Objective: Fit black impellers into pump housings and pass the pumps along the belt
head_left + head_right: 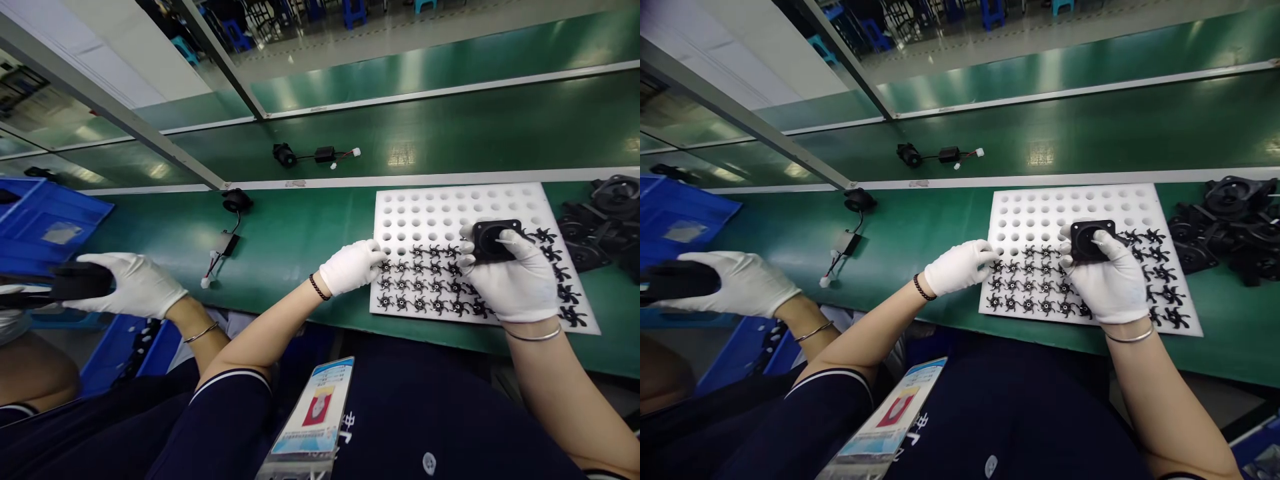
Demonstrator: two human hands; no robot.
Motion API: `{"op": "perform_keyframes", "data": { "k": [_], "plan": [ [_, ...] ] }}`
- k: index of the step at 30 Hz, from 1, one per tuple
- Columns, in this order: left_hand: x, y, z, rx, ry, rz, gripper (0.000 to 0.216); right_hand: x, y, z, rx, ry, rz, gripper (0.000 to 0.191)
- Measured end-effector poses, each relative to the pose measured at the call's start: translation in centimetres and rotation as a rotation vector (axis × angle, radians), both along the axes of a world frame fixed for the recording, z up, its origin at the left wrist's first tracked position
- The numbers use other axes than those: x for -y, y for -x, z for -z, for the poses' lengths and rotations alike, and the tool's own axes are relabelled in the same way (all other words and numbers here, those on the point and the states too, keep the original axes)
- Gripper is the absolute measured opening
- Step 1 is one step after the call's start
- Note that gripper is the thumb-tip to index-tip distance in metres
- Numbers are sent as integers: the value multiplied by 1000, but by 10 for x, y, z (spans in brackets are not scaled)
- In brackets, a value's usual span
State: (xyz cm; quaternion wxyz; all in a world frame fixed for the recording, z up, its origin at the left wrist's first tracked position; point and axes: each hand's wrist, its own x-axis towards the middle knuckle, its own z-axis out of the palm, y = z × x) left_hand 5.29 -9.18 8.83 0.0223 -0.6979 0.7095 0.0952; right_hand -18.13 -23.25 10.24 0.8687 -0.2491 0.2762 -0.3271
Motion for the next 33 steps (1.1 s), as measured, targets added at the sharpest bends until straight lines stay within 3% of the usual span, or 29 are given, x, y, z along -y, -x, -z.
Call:
{"op": "perform_keyframes", "data": {
  "k": [6, 9, 11, 13, 16, 18, 20, 24, 25, 29, 33],
  "plan": [
    [14, -2, -8, 107, -60, 178, 20, -6, -9, 5, 53, -73, -23, 16],
    [6, -10, -21, 2, 127, 86, 17, -13, -17, 4, 70, -167, 50, 15],
    [-1, -14, -26, -226, 351, -78, 15, -21, -27, 3, 87, -228, 100, 21],
    [-4, -8, -21, -635, 515, -254, 17, -31, -41, 0, 99, -266, 117, 32],
    [1, 21, 0, -1282, 576, -468, 29, -46, -64, -7, 120, -319, 158, 38],
    [5, 49, 16, -1435, 606, -558, 28, -50, -75, -13, 151, -303, 234, 38],
    [5, 75, 25, -1361, 635, -584, 25, -49, -78, -17, 200, -210, 297, 43],
    [-4, 101, 23, -1272, 504, -469, 67, -42, -70, -17, 244, 25, 318, 53],
    [-5, 101, 21, -1269, 500, -450, 69, -42, -67, -16, 235, 68, 322, 55],
    [-2, 88, 19, -1120, 566, -350, 32, -46, -63, -13, 214, 95, 261, 57],
    [-1, 76, 23, -1036, 463, -158, 19, -40, -61, -19, 195, -32, 262, 45]
  ]
}}
